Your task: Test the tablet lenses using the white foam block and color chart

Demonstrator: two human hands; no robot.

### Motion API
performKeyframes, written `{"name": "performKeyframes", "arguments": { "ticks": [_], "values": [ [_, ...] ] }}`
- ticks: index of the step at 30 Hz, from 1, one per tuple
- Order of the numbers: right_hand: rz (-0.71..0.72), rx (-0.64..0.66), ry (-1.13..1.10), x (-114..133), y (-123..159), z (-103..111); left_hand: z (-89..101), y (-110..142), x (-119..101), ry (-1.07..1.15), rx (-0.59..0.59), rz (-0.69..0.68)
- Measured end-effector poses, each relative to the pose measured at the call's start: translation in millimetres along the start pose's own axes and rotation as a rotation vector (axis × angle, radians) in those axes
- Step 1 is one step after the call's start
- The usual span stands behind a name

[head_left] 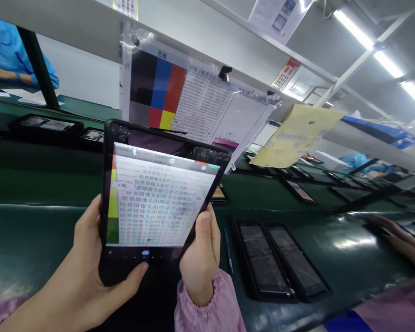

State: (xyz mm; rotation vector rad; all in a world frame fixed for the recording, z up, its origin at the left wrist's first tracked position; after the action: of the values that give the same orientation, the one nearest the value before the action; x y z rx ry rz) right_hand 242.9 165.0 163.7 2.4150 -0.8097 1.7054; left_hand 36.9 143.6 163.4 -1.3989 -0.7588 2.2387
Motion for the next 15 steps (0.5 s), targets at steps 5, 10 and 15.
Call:
{"name": "performKeyframes", "arguments": {
  "ticks": [5,10,15],
  "values": [
    [0.009,-0.003,0.056,2.6,-0.4,-1.2,-0.2,-0.4,-3.5,-0.034,0.082,-0.025],
    [0.005,0.005,0.033,6.5,0.0,-4.4,-0.4,-5.8,-11.1,-0.005,0.12,-0.063],
    [-0.009,0.02,0.005,5.2,0.7,-4.2,1.6,-1.9,-10.1,0.048,0.127,-0.026]
  ]
}}
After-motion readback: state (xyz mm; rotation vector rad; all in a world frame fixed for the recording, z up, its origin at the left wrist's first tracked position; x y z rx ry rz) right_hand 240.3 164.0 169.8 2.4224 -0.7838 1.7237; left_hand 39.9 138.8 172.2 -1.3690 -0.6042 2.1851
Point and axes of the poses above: each hand's wrist, its own y-axis away from the middle knuckle, its own z-axis out of the back of the hand, x = y × z, the point moved 9 cm from there along -y, towards the middle knuckle, and after that the axes turned 3 degrees about -z, right-handed, at the moved point
